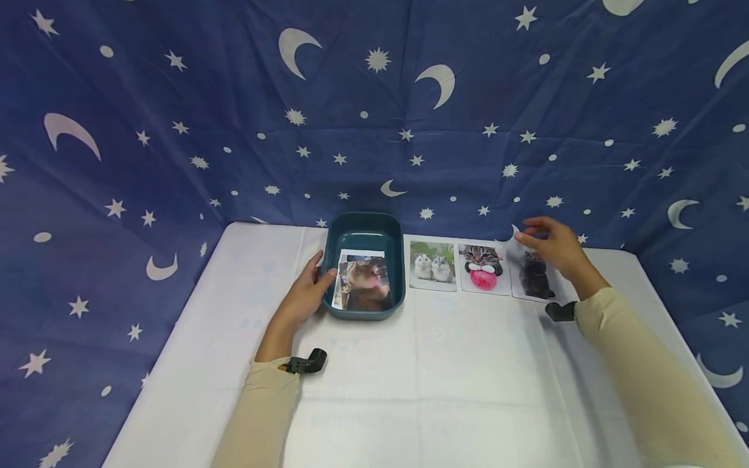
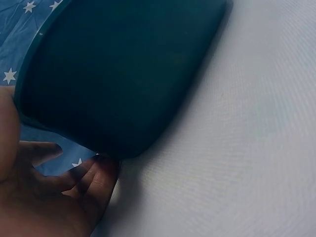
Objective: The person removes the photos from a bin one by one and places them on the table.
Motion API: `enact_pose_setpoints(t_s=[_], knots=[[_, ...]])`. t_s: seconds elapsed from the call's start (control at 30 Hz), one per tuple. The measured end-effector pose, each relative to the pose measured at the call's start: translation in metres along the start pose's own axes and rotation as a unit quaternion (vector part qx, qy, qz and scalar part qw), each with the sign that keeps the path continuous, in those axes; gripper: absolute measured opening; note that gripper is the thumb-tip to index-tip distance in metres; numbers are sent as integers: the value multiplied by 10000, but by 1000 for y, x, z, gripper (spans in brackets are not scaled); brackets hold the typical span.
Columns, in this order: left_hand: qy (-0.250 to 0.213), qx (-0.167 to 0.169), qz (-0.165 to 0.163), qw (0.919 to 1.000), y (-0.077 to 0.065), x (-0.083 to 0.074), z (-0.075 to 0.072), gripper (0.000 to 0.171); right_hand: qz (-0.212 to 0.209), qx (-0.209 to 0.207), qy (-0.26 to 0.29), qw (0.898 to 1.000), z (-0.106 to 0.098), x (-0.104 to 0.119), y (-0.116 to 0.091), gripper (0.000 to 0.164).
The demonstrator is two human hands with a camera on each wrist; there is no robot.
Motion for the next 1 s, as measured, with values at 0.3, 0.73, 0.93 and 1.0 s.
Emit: enact_pose_setpoints(t_s=[0.3, 0.73, 0.93, 1.0], knots=[[-143, 39, 161, 9998, 1, -1, -1, 76, -1055, 1340, 1053, 9797, 68, 131, 2, 61], [-72, -24, 89, 9999, -1, -3, -4, 73, -1705, 3390, 1441, 9139, 177, 254, 10, 42], [-161, 45, 170, 9997, 0, -3, -3, 72, -1392, 3670, 998, 9143, 215, 270, 14, 40], [-218, 115, 200, 9995, 1, -2, -2, 73, -1390, 3759, 784, 9128, 226, 270, 15, 38]])
Point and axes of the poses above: each hand's wrist, its own y-axis towards the middle knuckle, its own z-axis out of the palm, x = y × z, the point moved 7 cm from there along y, towards the middle knuckle, and after that the axes turned 3 degrees about -z, right-handed, at the moved point
